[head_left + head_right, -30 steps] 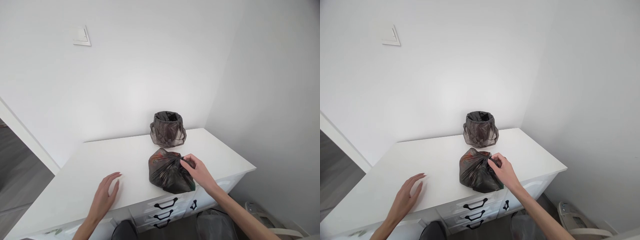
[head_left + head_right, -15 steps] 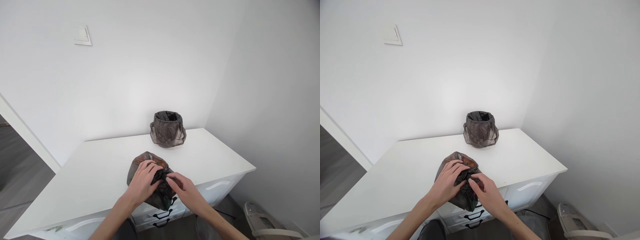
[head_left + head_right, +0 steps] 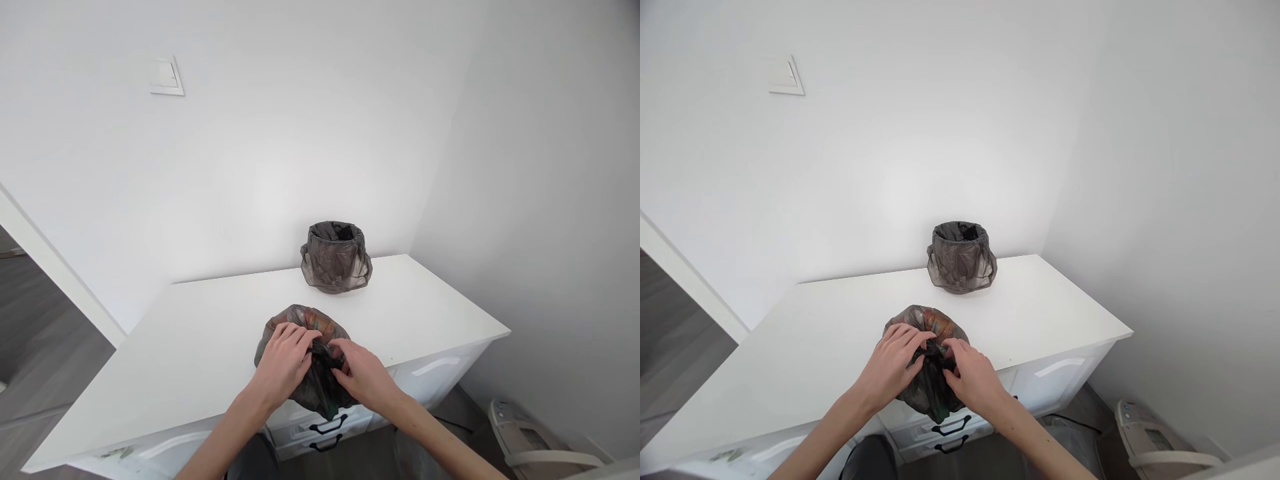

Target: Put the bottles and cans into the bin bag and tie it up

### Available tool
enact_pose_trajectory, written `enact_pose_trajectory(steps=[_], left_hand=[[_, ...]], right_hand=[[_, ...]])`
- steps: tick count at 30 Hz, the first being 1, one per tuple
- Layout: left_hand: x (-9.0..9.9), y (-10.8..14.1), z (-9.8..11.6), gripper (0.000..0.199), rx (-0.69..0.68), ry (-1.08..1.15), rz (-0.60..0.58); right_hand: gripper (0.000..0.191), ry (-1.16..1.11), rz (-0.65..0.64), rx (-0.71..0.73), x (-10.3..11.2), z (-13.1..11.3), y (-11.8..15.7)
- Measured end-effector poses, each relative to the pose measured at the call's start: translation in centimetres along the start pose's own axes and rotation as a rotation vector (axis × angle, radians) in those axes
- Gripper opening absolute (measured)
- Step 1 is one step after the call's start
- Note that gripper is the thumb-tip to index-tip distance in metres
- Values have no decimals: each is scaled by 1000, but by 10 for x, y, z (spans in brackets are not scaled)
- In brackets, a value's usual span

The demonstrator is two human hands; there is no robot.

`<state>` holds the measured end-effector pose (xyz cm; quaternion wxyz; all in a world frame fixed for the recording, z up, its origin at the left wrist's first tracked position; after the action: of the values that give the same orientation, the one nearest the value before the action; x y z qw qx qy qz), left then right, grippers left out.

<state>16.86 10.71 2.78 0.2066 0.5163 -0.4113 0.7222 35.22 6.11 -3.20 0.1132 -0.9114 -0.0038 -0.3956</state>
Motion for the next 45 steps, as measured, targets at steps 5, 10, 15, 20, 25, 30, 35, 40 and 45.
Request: enact_pose_trajectory(steps=[5, 10, 15, 20, 25, 30, 35, 40, 45], left_hand=[[-5, 6, -16, 32, 75, 0, 60], [-2, 19, -42, 35, 225, 109, 150], [18, 34, -64, 26, 431, 197, 216], [44, 26, -42, 27, 366, 206, 261], [34, -5, -2, 48, 29, 81, 109], [6, -36, -11, 18, -55, 39, 11], [11, -37, -51, 24, 202, 81, 168], [33, -19, -53, 28, 412, 63, 272], [48, -13, 2, 24, 195, -19, 471]], right_hand=[[30, 88, 78, 4, 5, 5, 3], [19, -74, 183, 9, 19, 10, 12], [8, -298, 271, -59, 26, 22, 26], [19, -405, 306, -148, 20, 34, 34], [8, -327, 343, -37, 15, 27, 32], [13, -212, 393, 11, 21, 18, 34], [15, -208, 444, -55, 24, 38, 48], [27, -196, 457, -56, 23, 53, 62], [60, 11, 419, 130, 25, 22, 58]])
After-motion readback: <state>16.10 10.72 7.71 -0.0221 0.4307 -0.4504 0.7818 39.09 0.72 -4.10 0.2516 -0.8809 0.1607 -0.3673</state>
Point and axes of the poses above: each hand's wrist, its own y-axis away from the middle knuckle, its own x-axis out of the back of the hand, z = x × y, the point moved 3 cm from there along -y, towards the middle knuckle, and after that the axes turned 2 degrees about y, right-handed, at the moved point
